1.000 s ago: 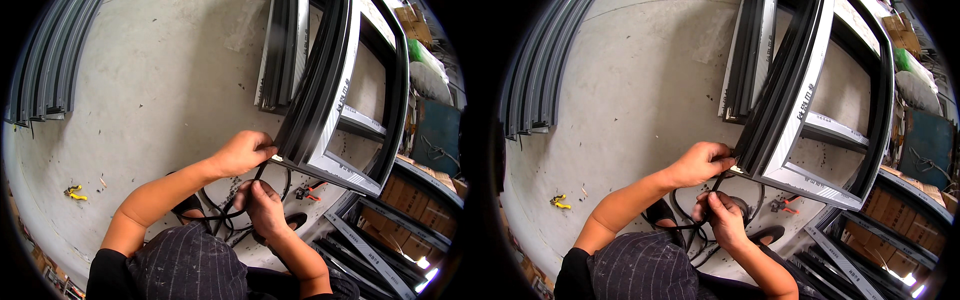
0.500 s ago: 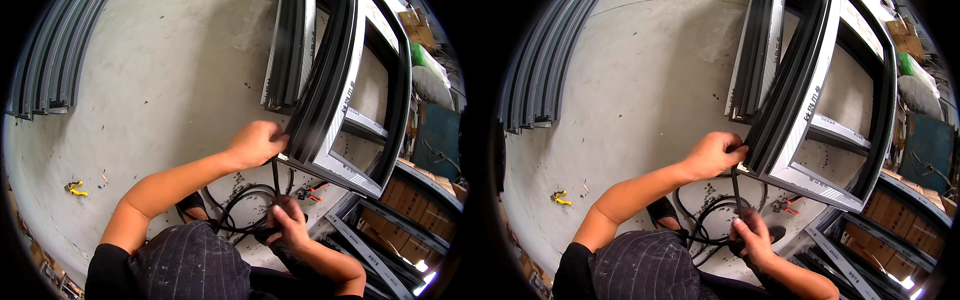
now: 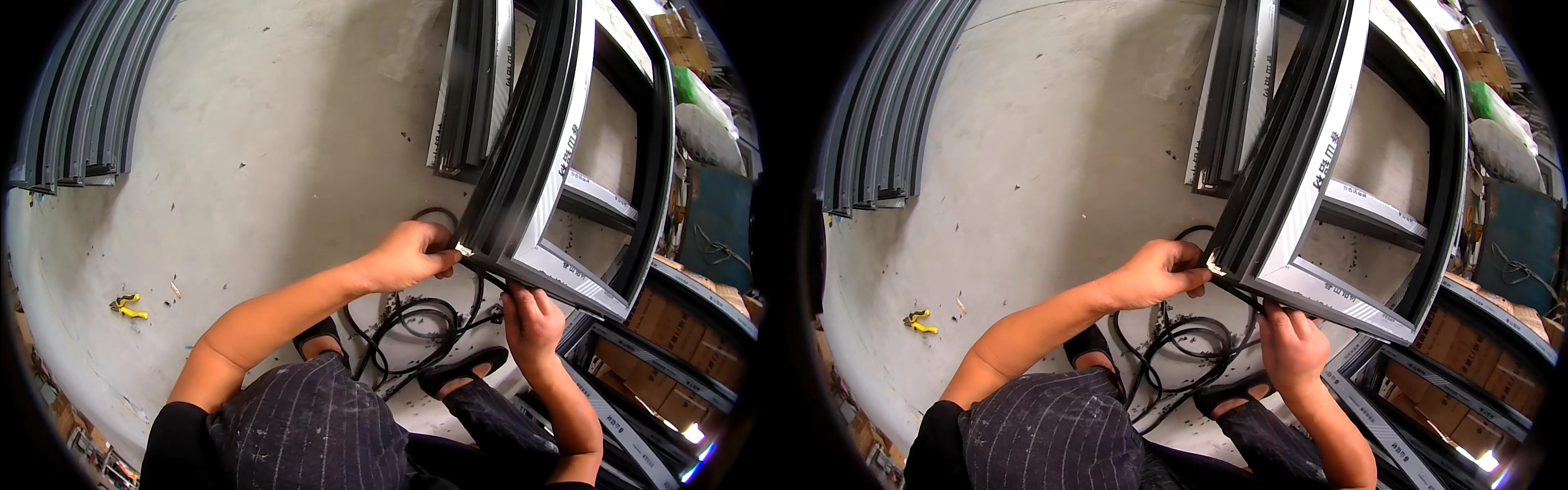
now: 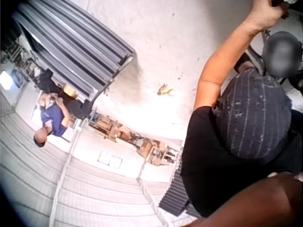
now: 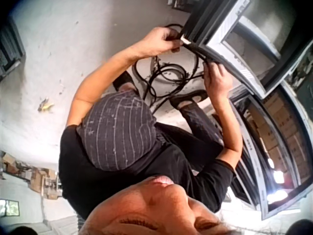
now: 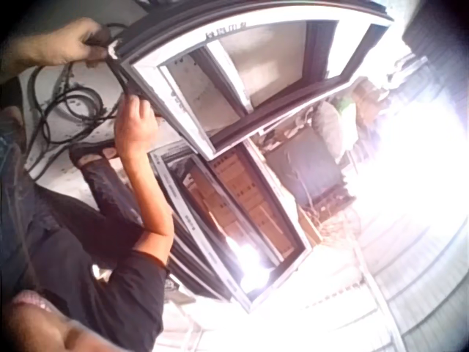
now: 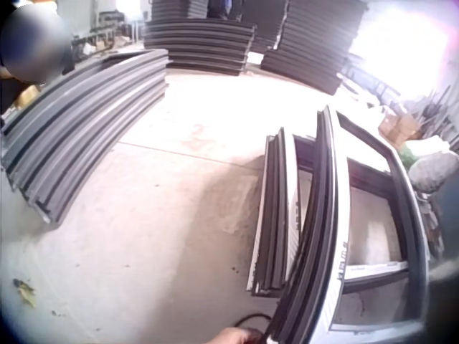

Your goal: The person installs a black rubber gasket into the groove of an aluminum window frame by hand and uses pliers to trim the excess.

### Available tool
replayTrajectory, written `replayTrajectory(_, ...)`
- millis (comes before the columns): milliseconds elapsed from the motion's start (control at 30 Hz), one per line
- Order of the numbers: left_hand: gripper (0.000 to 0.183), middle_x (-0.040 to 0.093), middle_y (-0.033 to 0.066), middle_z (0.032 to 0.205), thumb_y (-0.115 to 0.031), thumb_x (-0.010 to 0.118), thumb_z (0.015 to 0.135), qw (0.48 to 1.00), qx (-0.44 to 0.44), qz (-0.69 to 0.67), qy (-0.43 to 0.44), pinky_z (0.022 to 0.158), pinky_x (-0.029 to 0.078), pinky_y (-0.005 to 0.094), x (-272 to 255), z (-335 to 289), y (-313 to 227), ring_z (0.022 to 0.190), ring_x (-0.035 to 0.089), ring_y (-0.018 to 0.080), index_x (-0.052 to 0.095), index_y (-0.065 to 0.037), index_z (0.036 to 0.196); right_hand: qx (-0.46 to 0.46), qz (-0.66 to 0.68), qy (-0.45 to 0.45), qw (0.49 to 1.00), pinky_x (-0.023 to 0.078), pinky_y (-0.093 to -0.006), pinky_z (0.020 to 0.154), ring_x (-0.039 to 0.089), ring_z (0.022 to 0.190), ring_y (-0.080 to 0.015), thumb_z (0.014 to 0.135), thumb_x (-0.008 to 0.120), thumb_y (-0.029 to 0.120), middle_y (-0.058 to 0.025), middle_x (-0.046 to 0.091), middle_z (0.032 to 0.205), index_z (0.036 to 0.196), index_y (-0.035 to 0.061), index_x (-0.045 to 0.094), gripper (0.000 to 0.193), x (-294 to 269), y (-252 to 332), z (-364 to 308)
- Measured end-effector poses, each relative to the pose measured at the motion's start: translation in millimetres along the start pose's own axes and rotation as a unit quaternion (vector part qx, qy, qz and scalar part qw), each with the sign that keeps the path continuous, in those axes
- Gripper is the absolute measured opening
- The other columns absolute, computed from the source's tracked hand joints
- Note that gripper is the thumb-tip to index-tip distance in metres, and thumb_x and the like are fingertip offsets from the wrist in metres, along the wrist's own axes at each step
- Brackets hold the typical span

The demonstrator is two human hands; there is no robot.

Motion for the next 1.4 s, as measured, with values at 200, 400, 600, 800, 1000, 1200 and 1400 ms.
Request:
replayTrajectory(200,0.027,0.064,0.0063,0.068,-0.023,0.063,0.089,0.992,0.002,0.06,-0.108,0.06,0.047,0.0329,6.0,-2.1,4.8,0.061,0.059,0.0164,0.06,0.002,0.08,0.024,-0.045,0.019,0.999,0.048,-0.038,0.059,0.061,0.067,-0.0318,0.082,0.067,0.009,-0.013,0.063,0.082,0.097,0.0029,0.065,0.017,13.9,-8.6,-1.3)
replayTrajectory(400,0.033,0.064,0.0071,0.071,-0.029,0.065,0.089,0.986,0.075,0.009,-0.146,0.062,0.046,0.0308,19.1,-3.5,21.2,0.064,0.059,0.0148,0.062,0.003,0.088,-0.009,-0.069,-0.013,0.998,0.047,-0.039,0.061,0.06,0.067,-0.0323,0.083,0.065,0.012,-0.0128,0.062,0.079,0.095,0.0034,0.065,0.015,18.3,-6.3,4.7)
replayTrajectory(600,0.028,0.061,0.0038,0.07,-0.026,0.064,0.091,0.989,0.0,-0.086,-0.119,0.061,0.045,0.0275,23.1,1.6,26.8,0.064,0.056,0.0111,0.062,0.001,0.085,-0.016,-0.085,0.003,0.996,0.046,-0.0386,0.059,0.059,0.065,-0.031,0.081,0.067,0.015,-0.0116,0.061,0.077,0.094,0.0052,0.066,0.016,18.2,-7.2,5.3)
replayTrajectory(800,0.026,0.061,0.0028,0.071,-0.024,0.062,0.093,0.986,-0.007,-0.135,-0.094,0.064,0.046,0.0264,20.9,2.1,28.2,0.065,0.056,0.0102,0.061,0.0,0.083,-0.035,-0.086,0.002,0.996,0.046,-0.0374,0.057,0.058,0.062,-0.0292,0.08,0.068,0.015,-0.0107,0.061,0.077,0.093,0.0057,0.067,0.016,18.2,-7.2,6.3)
replayTrajectory(1000,0.027,0.062,0.0028,0.078,-0.025,0.064,0.093,0.969,0.045,-0.203,-0.133,0.067,0.047,0.0261,38.5,-1.3,24.8,0.071,0.056,0.009,0.061,0.001,0.093,-0.054,-0.086,-0.001,0.995,0.046,-0.037,0.058,0.058,0.064,-0.0283,0.079,0.068,0.015,-0.0102,0.06,0.076,0.091,0.005,0.067,0.015,16.9,-3.4,9.8)
replayTrajectory(1200,0.025,0.065,0.0054,0.083,-0.026,0.062,0.094,0.971,0.024,-0.218,-0.095,0.074,0.049,0.0267,37.0,1.2,32.3,0.077,0.061,0.0122,0.061,0.0,0.095,-0.057,-0.082,0.003,0.995,0.047,-0.0367,0.058,0.058,0.064,-0.0284,0.079,0.068,0.015,-0.01,0.06,0.077,0.09,0.0045,0.067,0.015,16.5,-4.2,9.6)
replayTrajectory(1400,0.025,0.066,0.0088,0.082,-0.025,0.057,0.096,0.97,0.021,-0.217,-0.11,0.074,0.05,0.0305,21.2,-1.1,23.7,0.077,0.063,0.0165,0.06,0.0,0.097,-0.024,-0.064,0.023,0.997,0.049,-0.0359,0.061,0.061,0.066,-0.0276,0.078,0.069,0.016,-0.0087,0.063,0.079,0.096,0.0071,0.066,0.02,14.9,-3.7,14.7)
Point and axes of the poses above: each hand's wrist, its own z-axis towards the middle knuckle, its own x-axis out of the palm, y = z × x, the point moved 5 cm from there along z, towards the middle knuckle
